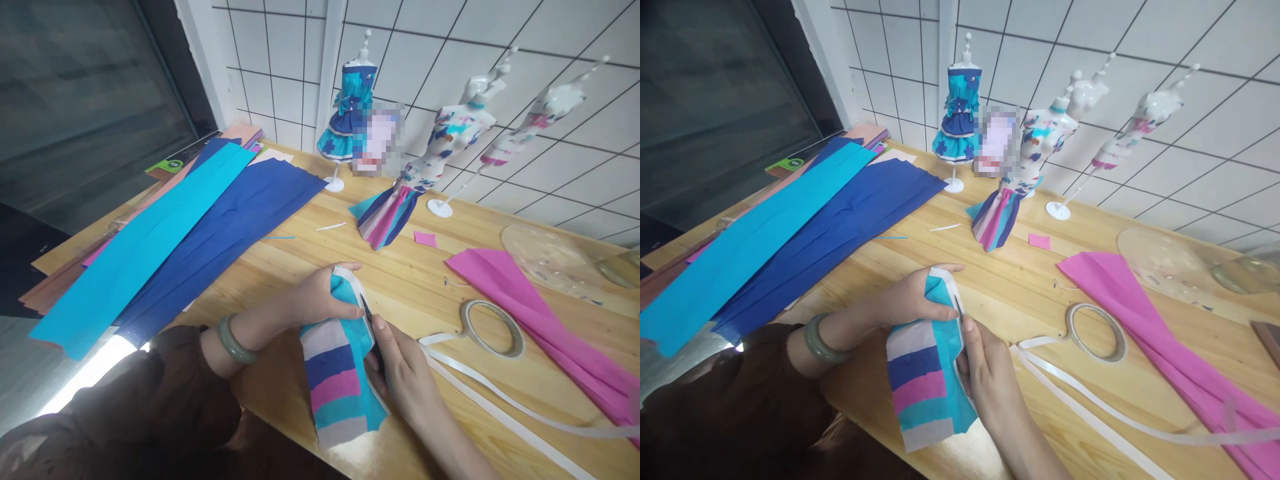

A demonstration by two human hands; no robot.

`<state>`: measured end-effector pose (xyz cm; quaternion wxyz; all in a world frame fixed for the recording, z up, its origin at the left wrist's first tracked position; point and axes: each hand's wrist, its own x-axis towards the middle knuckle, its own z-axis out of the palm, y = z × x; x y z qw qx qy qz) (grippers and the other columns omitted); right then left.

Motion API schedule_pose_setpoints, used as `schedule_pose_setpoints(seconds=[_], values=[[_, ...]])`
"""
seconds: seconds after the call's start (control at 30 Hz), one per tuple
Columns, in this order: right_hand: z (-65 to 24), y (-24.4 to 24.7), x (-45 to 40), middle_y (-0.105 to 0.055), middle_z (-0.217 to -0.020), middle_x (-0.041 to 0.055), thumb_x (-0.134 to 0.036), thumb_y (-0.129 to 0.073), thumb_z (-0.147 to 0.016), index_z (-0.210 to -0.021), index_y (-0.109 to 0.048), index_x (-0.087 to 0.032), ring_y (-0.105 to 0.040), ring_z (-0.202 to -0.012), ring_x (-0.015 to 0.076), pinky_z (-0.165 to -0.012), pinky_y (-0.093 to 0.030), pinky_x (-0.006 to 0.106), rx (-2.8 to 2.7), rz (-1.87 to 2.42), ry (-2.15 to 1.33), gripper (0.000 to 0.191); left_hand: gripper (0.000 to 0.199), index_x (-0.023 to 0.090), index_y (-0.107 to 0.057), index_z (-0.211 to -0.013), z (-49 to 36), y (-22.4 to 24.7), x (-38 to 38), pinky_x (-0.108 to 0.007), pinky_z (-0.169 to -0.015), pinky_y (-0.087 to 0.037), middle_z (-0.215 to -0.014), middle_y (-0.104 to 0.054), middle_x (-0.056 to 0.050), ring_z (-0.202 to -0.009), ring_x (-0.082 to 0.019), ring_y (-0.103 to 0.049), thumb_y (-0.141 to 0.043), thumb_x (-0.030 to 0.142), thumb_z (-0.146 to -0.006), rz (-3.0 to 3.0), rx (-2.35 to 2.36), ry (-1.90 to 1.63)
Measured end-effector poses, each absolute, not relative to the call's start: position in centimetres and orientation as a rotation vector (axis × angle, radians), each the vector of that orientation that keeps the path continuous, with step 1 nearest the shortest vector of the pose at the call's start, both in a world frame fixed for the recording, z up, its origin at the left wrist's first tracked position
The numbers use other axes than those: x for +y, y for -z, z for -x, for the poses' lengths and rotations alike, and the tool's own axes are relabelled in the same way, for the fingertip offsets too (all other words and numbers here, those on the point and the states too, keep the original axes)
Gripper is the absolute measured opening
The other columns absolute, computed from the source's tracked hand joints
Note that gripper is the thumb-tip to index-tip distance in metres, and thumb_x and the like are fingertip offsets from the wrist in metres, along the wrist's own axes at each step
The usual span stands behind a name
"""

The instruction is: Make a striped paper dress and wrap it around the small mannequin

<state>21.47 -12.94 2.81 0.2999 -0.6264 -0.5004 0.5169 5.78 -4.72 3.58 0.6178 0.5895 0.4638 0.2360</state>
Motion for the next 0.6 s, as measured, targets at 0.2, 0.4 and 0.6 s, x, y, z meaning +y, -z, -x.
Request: schedule_pose_setpoints(seconds=[0.2, 0.4, 0.6], values=[[-21.76, -2.46, -12.86, -0.035, -0.036, -0.0067, -0.064, -0.028, -0.09, -0.058, -0.033, -0.024, -0.034, -0.033, 0.0103, -0.041, -0.028, 0.025, -1.401, 1.678, -1.339, 0.051, 0.083, 0.015, -0.041, -0.137, -5.85, -3.61, -4.71, -0.022, -0.068, -0.045, -0.098, -0.061, -0.004, -0.078, -0.013, -0.054, -0.074, 0.028, -0.062, -1.343, 1.068, -0.533], [-21.88, -2.59, -12.7, -0.037, -0.038, -0.0051, -0.063, -0.027, -0.091, -0.055, -0.033, -0.024, -0.038, -0.038, 0.0116, -0.045, -0.031, 0.026, -1.482, 1.72, -1.256, 0.053, 0.082, 0.016, -0.043, -0.136, -5.85, -3.32, -4.71, -0.023, -0.068, -0.046, -0.093, -0.061, -0.003, -0.078, -0.014, -0.054, -0.075, 0.028, -0.061, -1.318, 1.066, -0.546], [-21.96, -2.55, -12.62, -0.036, -0.041, -0.0052, -0.06, -0.028, -0.092, -0.057, -0.034, -0.024, -0.036, -0.04, 0.0117, -0.047, -0.031, 0.026, -1.501, 1.709, -1.241, 0.05, 0.083, 0.016, -0.043, -0.136, -5.85, -3.33, -4.68, -0.025, -0.069, -0.046, -0.092, -0.061, -0.004, -0.077, -0.015, -0.054, -0.075, 0.026, -0.06, -1.304, 1.068, -0.542]])
